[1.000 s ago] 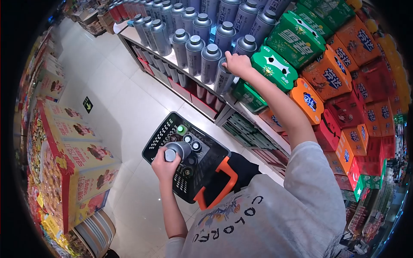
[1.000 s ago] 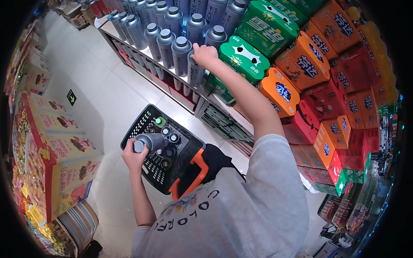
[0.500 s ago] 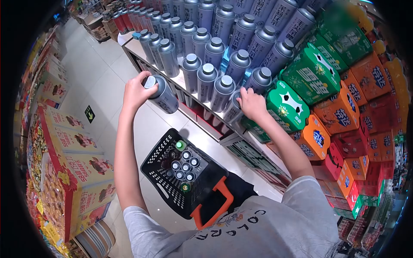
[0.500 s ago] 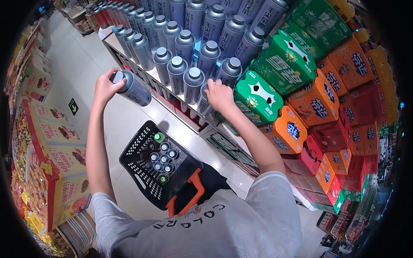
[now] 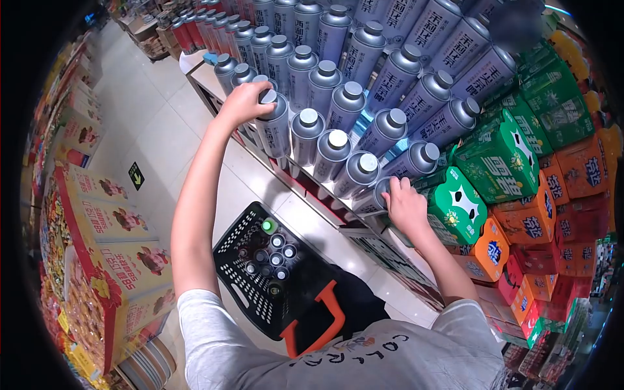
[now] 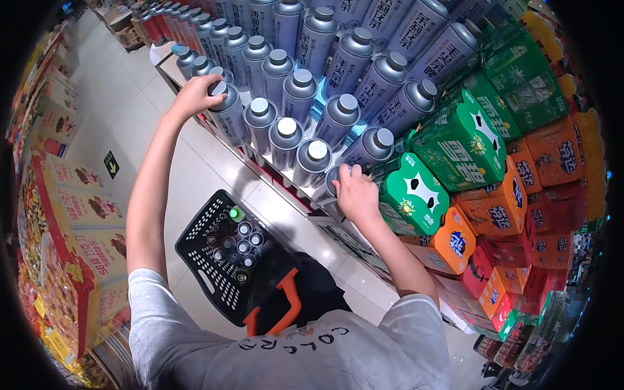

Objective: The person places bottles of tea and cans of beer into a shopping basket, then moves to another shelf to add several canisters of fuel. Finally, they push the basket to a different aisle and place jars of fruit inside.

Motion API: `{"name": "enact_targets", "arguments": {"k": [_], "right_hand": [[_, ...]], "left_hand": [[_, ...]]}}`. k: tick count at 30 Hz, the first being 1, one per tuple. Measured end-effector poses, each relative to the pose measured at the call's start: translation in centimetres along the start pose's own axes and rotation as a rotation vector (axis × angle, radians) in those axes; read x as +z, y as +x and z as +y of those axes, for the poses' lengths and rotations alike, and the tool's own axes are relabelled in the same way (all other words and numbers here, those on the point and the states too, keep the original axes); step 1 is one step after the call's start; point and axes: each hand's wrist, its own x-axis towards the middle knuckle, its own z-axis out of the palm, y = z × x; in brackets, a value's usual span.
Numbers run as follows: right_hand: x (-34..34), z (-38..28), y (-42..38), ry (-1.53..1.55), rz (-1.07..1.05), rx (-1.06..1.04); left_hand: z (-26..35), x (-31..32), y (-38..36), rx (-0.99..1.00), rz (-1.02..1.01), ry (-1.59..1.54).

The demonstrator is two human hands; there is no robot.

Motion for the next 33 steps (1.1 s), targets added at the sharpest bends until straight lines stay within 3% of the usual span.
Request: {"name": "enact_targets", "arguments": {"k": [9, 21, 24, 27, 30, 31, 32, 33], "right_hand": [[-0.1, -0.4, 0.0, -0.02, -0.033, 0.047], [-0.4, -0.8, 0.0, -0.041, -0.06, 0.099], [-0.6, -1.0, -0.3, 0.013, -0.022, 0.12], [-4.6, -2.7, -1.4, 0.12, 0.06, 0.193], [-6.6, -6.4, -5.4, 0.5, 0.093, 0.183], [-5.1, -8.3, -6.8, 0.665, -0.039, 0.191], [-2.7, -9.7, -7.7, 0.821, -0.398, 0.262], [3.8, -10.1, -9.7, 0.768, -0.525, 0.185]], "left_hand": [[-2.5, 3.3, 1.5, 0.129, -0.059, 0.034], [-4.0, 5.1, 4.7, 0.035, -0.299, 0.037], [-3.1, 3.7, 2.3, -0.013, -0.173, 0.098], [-0.6, 0.2, -5.1, -0.252, 0.075, 0.036], [-2.9, 2.2, -22.0, -0.556, 0.482, -0.164], [-2.9, 4.2, -29.7, -0.811, 0.49, -0.199], [-3.0, 7.3, -38.7, -1.074, 0.38, -0.143], [-1.5, 11.3, -48.1, -1.339, 0.24, -0.096]]}}
